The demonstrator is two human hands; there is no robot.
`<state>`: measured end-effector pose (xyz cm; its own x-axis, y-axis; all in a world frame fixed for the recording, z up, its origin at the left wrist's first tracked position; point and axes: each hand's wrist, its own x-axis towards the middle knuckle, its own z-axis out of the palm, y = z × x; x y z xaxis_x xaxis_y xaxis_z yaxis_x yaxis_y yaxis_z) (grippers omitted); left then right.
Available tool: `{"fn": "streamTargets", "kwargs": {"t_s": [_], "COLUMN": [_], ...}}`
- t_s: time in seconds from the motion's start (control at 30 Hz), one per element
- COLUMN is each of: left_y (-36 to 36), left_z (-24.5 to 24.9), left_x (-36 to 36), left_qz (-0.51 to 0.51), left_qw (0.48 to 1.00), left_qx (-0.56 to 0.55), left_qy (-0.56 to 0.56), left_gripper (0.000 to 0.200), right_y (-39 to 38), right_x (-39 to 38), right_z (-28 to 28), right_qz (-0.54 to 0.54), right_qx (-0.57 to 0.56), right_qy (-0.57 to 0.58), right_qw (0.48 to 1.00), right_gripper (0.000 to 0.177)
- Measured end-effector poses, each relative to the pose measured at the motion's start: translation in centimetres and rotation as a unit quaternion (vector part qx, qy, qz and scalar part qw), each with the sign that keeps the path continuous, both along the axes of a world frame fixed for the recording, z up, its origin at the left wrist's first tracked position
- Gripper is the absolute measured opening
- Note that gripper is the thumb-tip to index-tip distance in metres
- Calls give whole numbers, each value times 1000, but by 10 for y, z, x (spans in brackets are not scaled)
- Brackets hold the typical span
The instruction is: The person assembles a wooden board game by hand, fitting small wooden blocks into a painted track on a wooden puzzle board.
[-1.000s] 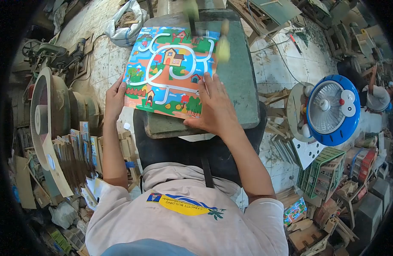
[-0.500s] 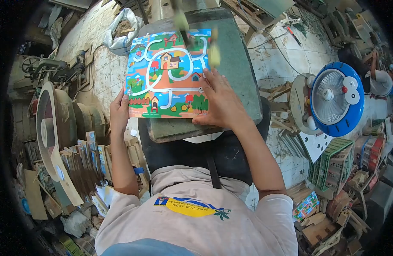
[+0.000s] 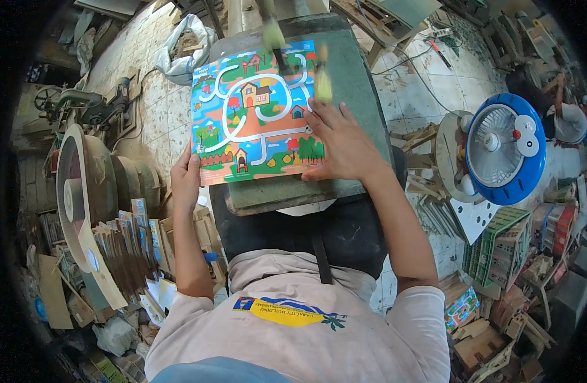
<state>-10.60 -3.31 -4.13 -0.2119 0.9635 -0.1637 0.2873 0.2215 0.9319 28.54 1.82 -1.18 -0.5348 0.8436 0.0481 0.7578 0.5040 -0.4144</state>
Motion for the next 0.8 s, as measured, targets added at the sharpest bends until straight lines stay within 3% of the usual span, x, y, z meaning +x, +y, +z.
{"fn": "streamTargets", "kwargs": {"t_s": [0.23,0.3,0.8], "left_y": [-25,-30,-61], "left_z": [-7,-5,9], "left_x": [1,7,31], "left_qz": [7,-11,-20], "left_qw": [999,1000,1000], "left_qx": [-19,25,-18], "left_qy": [27,12,8], "left_gripper": [54,55,56], "right_y": [17,22,46], "right_x": [19,24,40], "right_z": [-8,-8,2], "right_qz": [45,53,89], "right_qx": [15,33,-46], "right_qy": [-32,-28,-18], "right_qw": [998,998,995], "right_gripper": [127,127,126]}}
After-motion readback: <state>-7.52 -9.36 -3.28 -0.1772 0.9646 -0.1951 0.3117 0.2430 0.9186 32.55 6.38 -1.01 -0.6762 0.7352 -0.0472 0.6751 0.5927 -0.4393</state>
